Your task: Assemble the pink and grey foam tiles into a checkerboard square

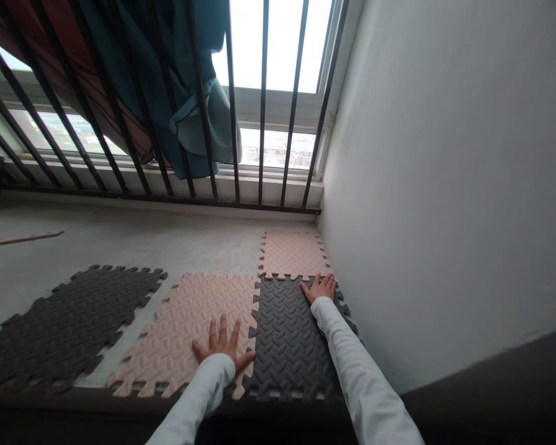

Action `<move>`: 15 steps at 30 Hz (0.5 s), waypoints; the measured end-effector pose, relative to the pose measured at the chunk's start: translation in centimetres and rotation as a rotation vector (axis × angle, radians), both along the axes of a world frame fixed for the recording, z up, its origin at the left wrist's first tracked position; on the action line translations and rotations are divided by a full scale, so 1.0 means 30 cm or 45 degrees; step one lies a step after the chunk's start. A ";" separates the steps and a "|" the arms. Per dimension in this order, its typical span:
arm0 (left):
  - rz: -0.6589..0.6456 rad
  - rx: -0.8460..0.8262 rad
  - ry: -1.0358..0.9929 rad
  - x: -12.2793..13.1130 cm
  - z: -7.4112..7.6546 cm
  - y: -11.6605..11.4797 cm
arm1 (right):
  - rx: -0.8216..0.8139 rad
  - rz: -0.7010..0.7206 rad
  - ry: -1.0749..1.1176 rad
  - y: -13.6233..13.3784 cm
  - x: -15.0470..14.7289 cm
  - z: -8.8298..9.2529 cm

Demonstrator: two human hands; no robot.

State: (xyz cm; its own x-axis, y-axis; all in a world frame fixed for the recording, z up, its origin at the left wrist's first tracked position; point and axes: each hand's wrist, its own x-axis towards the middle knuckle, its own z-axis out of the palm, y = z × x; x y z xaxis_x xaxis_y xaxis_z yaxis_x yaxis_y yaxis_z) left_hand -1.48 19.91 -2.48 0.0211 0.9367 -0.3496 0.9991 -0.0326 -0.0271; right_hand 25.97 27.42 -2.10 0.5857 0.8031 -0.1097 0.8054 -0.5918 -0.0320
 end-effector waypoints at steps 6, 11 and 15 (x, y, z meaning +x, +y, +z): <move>-0.006 0.068 -0.053 -0.004 -0.024 -0.001 | -0.117 0.207 0.180 0.041 -0.018 0.056; 0.008 0.051 -0.030 -0.001 -0.020 0.000 | -0.065 0.567 0.145 0.032 -0.122 0.015; -0.003 0.000 -0.022 0.001 -0.004 0.001 | -0.139 0.529 0.079 0.041 -0.161 0.027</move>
State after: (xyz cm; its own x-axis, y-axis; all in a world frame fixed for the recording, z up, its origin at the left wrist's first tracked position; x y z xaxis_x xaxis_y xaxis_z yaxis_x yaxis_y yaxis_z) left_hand -1.44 19.94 -2.60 0.0295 0.9366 -0.3491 0.9993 -0.0351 -0.0096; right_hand 21.13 28.64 -1.27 0.2051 0.9509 -0.2319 0.9744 -0.2206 -0.0428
